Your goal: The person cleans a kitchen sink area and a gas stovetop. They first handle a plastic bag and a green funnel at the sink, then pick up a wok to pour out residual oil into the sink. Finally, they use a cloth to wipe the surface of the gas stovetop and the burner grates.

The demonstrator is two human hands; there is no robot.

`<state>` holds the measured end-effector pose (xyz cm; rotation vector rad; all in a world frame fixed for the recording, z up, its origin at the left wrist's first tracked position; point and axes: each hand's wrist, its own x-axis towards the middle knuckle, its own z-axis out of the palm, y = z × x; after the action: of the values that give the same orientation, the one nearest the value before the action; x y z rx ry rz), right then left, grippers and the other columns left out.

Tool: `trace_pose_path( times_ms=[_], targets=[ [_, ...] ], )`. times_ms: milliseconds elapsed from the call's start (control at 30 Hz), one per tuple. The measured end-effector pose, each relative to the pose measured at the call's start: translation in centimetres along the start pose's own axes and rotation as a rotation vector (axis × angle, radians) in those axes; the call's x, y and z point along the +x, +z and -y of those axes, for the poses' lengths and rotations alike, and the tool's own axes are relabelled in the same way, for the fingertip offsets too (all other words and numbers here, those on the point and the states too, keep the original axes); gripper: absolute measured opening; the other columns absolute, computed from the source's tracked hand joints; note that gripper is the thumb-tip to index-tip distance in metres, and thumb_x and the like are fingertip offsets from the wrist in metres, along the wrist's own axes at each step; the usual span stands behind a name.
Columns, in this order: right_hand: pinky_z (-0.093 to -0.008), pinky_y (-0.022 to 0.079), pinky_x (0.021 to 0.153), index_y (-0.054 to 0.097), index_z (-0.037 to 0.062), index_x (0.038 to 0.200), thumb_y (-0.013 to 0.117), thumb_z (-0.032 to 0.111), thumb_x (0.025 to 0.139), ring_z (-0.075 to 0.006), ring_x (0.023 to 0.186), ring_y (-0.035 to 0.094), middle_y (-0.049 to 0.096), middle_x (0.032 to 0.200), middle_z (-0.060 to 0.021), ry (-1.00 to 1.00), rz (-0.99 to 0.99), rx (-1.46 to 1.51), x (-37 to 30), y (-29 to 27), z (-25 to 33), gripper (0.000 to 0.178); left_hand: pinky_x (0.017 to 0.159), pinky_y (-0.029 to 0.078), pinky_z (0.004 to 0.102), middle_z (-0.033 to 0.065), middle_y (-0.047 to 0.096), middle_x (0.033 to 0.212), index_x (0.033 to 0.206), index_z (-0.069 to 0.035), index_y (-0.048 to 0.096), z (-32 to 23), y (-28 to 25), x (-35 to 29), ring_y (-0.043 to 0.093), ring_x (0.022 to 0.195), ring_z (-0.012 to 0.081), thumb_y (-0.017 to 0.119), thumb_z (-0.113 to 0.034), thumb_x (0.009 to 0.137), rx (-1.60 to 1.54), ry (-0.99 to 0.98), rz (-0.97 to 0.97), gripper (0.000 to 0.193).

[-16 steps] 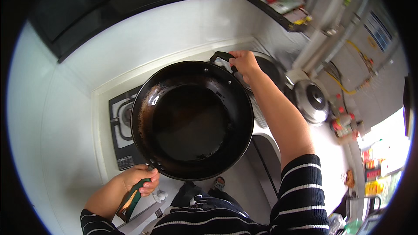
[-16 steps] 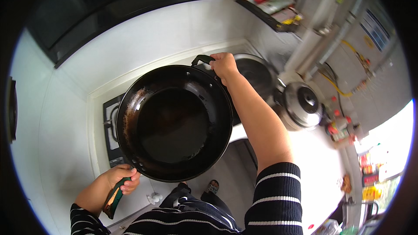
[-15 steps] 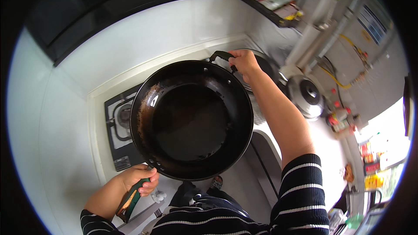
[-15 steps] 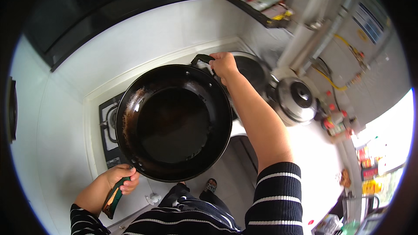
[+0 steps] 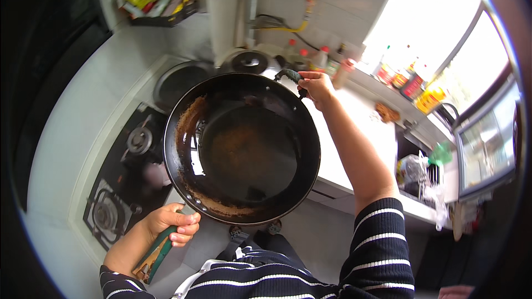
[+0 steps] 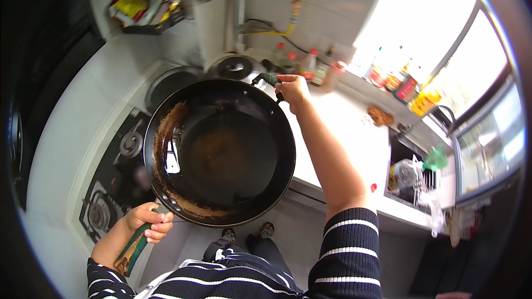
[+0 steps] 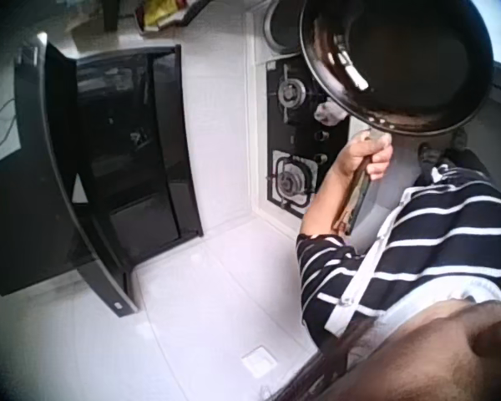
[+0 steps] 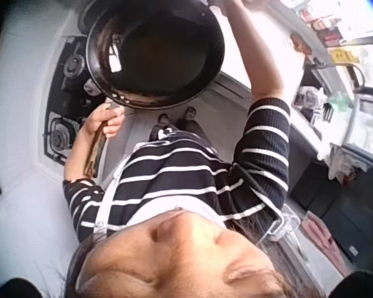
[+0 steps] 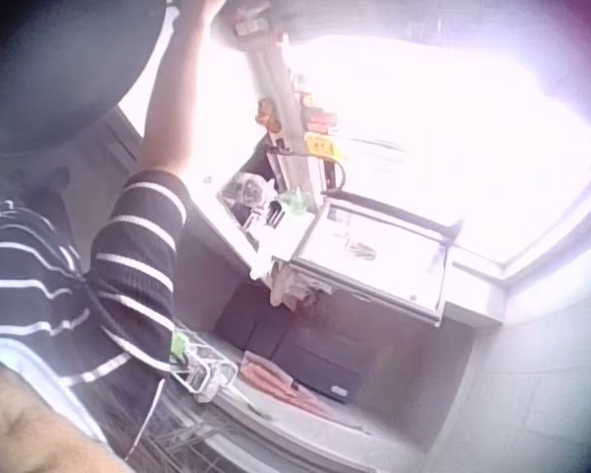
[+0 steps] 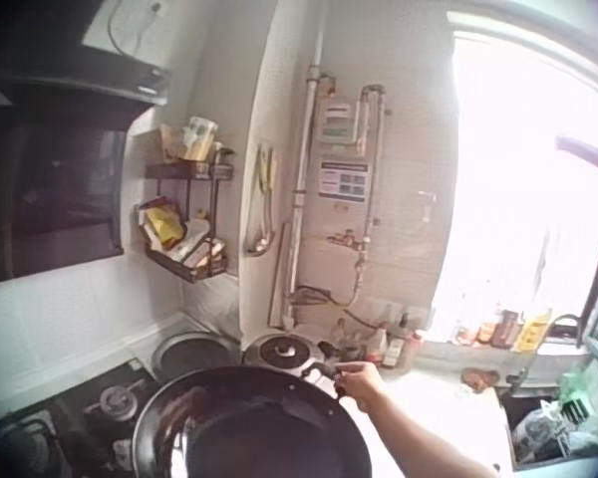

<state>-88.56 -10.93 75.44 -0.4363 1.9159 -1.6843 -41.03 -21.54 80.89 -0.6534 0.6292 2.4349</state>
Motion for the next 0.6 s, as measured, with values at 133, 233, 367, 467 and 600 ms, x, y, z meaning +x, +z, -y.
trace_pose_path(
  times_ms=[133, 233, 367, 467, 600],
  targets=[
    [-0.0260, 0.049, 0.057, 0.066, -0.0021, 0.110, 0.064, -0.003, 0.082, -0.0131, 0.066, 0.060, 0.063, 0.079, -0.0054, -0.082, -0.103, 0.051, -1.0, -10.7, -2.7, 0.028, 0.045, 0.039, 0.0257, -0.0001, 0.042, 0.064, 0.081, -0.008, 0.045, -0.8, 3.1, 7.0, 0.044, 0.047, 0.0084, 0.059, -0.016, 0.092, 0.076, -0.098, 0.062, 0.020],
    [-0.0251, 0.048, 0.057, 0.066, -0.0017, 0.109, 0.064, -0.002, 0.082, -0.0122, 0.067, 0.061, 0.065, 0.082, -0.0068, -0.023, -0.168, 0.025, -3.0, -20.1, -2.2, 0.028, 0.045, 0.040, 0.0270, 0.0011, 0.043, 0.064, 0.080, -0.007, 0.045, -0.6, 10.4, 11.1, 0.044, 0.048, 0.0090, 0.058, -0.012, 0.091, -0.012, -0.197, 0.083, 0.018],
    [-0.0269, 0.051, 0.063, 0.066, -0.0012, 0.108, 0.067, -0.002, 0.081, -0.0138, 0.070, 0.063, 0.067, 0.087, -0.0082, -0.053, -0.275, 0.034, -5.7, -31.1, -3.1, 0.027, 0.045, 0.039, 0.0272, 0.0016, 0.042, 0.065, 0.082, -0.006, 0.046, 2.1, 14.8, 19.2, 0.044, 0.047, 0.0092, 0.057, -0.009, 0.091, 0.005, -0.231, 0.167, 0.014],
    [-0.0268, 0.051, 0.063, 0.067, -0.0019, 0.107, 0.068, -0.002, 0.080, -0.0140, 0.070, 0.063, 0.067, 0.086, -0.0084, -0.038, -0.231, -0.028, -6.8, -38.6, -3.1, 0.026, 0.045, 0.039, 0.0274, 0.0020, 0.041, 0.065, 0.088, -0.003, 0.050, 4.6, 19.2, 24.0, 0.043, 0.047, 0.0093, 0.057, -0.006, 0.090, -0.067, -0.245, 0.210, 0.008],
    [-0.0275, 0.050, 0.063, 0.066, -0.0045, 0.107, 0.068, -0.004, 0.079, -0.0150, 0.068, 0.062, 0.068, 0.085, -0.0100, -0.025, -0.288, -0.067, -7.6, -47.1, -3.1, 0.028, 0.044, 0.039, 0.0277, 0.0022, 0.041, 0.065, 0.090, -0.003, 0.050, 6.8, 23.5, 30.7, 0.043, 0.047, 0.0093, 0.056, -0.005, 0.089, -0.095, -0.265, 0.248, 0.007]
  ],
)
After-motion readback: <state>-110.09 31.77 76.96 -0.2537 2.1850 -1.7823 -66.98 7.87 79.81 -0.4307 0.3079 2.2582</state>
